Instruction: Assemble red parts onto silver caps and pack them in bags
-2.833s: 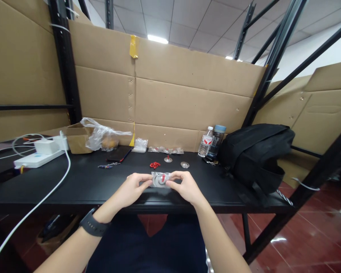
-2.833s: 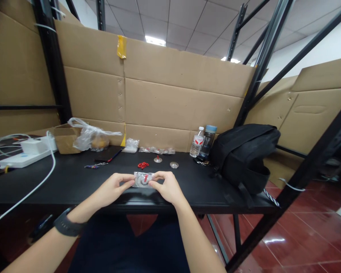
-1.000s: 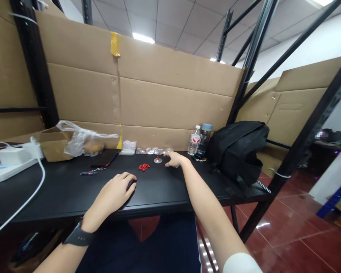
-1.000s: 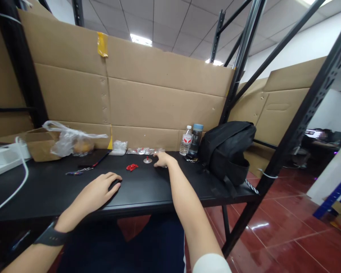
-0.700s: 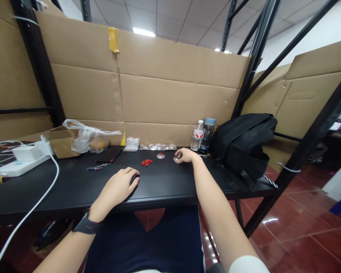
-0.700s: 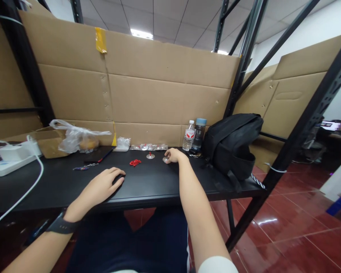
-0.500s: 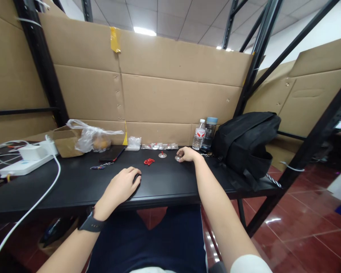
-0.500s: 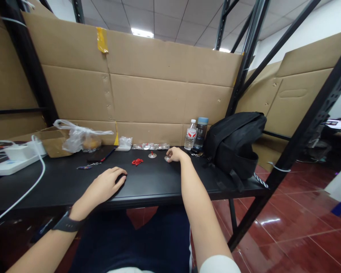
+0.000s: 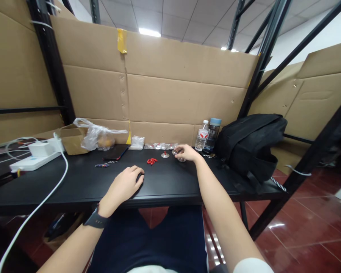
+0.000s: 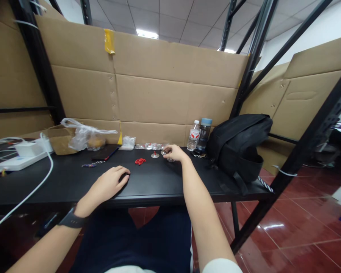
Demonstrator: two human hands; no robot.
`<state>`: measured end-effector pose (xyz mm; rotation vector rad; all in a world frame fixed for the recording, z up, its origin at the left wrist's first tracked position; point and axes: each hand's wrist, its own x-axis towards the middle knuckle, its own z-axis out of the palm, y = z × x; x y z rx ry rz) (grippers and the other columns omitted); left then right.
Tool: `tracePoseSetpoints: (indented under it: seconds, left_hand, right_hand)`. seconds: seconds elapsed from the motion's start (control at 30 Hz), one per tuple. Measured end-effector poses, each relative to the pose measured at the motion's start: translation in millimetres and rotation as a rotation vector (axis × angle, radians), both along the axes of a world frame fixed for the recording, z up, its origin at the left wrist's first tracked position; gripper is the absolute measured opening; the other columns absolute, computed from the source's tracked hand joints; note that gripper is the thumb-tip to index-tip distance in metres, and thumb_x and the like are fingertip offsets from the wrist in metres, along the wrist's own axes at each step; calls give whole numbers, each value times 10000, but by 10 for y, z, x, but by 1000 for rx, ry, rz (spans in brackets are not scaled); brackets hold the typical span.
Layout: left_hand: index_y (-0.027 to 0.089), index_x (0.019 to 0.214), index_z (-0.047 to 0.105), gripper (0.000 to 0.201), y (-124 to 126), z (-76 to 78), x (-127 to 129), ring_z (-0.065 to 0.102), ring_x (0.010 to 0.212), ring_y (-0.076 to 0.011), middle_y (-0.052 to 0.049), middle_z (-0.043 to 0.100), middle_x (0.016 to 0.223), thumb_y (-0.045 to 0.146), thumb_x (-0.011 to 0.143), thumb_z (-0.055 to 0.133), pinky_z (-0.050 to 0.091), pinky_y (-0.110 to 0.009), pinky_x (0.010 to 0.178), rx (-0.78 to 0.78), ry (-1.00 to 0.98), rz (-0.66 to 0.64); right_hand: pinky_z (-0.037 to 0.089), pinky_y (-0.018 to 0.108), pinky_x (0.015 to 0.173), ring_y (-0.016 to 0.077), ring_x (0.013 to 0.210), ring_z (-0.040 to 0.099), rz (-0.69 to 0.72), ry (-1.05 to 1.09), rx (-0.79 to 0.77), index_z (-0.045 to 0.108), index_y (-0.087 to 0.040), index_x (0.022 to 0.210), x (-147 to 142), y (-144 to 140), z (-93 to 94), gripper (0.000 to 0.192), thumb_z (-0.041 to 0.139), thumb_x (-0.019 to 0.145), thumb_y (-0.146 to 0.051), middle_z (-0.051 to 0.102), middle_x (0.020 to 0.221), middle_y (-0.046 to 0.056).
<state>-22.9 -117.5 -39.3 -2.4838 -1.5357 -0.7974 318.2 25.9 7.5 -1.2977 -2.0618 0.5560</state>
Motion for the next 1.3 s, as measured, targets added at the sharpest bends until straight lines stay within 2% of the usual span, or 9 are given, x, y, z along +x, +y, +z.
tracePoseSetpoints:
  seconds: [0.27, 0.47, 0.63, 0.77, 0.87, 1.03, 1.1, 1.2, 1.3]
  left_hand:
    - [238, 1065, 695, 277, -34, 24, 21, 652, 1021, -251, -75, 704, 1124, 329, 982, 447, 486, -358, 921, -6, 31, 12]
    - [250, 1039, 686, 204, 69, 176, 100, 678, 929, -254, -77, 705, 1038, 295, 938, 515, 500, -341, 791, -74, 109, 104]
    - [238, 1158, 701, 346, 334, 285, 402, 622, 1052, -330, -148, 663, 1155, 203, 821, 631, 490, -410, 861, 18, 174, -21]
    - [189, 911, 762, 184, 447, 232, 553, 574, 1088, -374, -202, 656, 1090, 228, 851, 592, 461, -485, 909, 24, 185, 3]
    - [185, 860, 752, 159, 484, 191, 504, 584, 1083, -377, -201, 672, 1055, 256, 856, 610, 450, -488, 916, 23, 153, -3]
    - [220, 730, 716, 98, 599, 219, 422, 682, 790, -274, -103, 715, 774, 237, 810, 662, 482, -371, 805, -119, 72, -80]
    - [225, 700, 718, 105, 689, 268, 451, 682, 699, -236, -74, 713, 703, 232, 788, 660, 488, -319, 734, -182, 32, -176]
    - [232, 842, 770, 154, 895, 400, 523, 700, 736, -222, -62, 755, 770, 247, 797, 623, 505, -292, 731, -169, -69, -367]
    - [218, 945, 788, 239, 1170, 548, 575, 715, 842, -248, -90, 790, 937, 310, 847, 590, 520, -329, 808, -66, -235, -375]
  right_hand:
    - [570, 234, 746, 167, 812, 716, -113, -148, 16, 758, -171, 1079, 121, 28, -5, 447, 892, 654, -198, 751, 1073, 75]
    - [547, 213, 755, 162, 846, 709, -122, -203, -12, 755, -172, 1080, 139, 26, -9, 427, 857, 666, -152, 755, 1059, 60]
    - [547, 225, 794, 177, 890, 713, -115, -201, -14, 761, -171, 1067, 148, 36, -12, 418, 858, 661, -156, 756, 1060, 62]
    - [556, 228, 779, 164, 840, 712, -112, -179, -38, 761, -176, 1057, 142, 19, -2, 411, 861, 659, -152, 756, 1049, 56]
    - [564, 243, 771, 163, 800, 708, -87, -139, -35, 768, -168, 1024, 106, -3, 5, 390, 862, 647, -137, 760, 1029, 60]
    - [560, 269, 783, 152, 782, 689, 29, -26, 15, 771, -167, 1020, -54, -37, 28, 358, 850, 671, -186, 758, 1039, 59]
    - [553, 279, 800, 150, 805, 680, 80, 31, 43, 762, -160, 1029, -141, -54, 41, 372, 855, 672, -211, 753, 1051, 64]
    - [557, 314, 825, 154, 812, 676, 129, 176, 55, 733, -156, 1064, -274, -87, 61, 431, 867, 663, -242, 744, 1067, 78]
    - [556, 345, 880, 163, 849, 677, 130, 347, 94, 701, -161, 1080, -401, -117, 72, 465, 867, 661, -275, 735, 1073, 84]
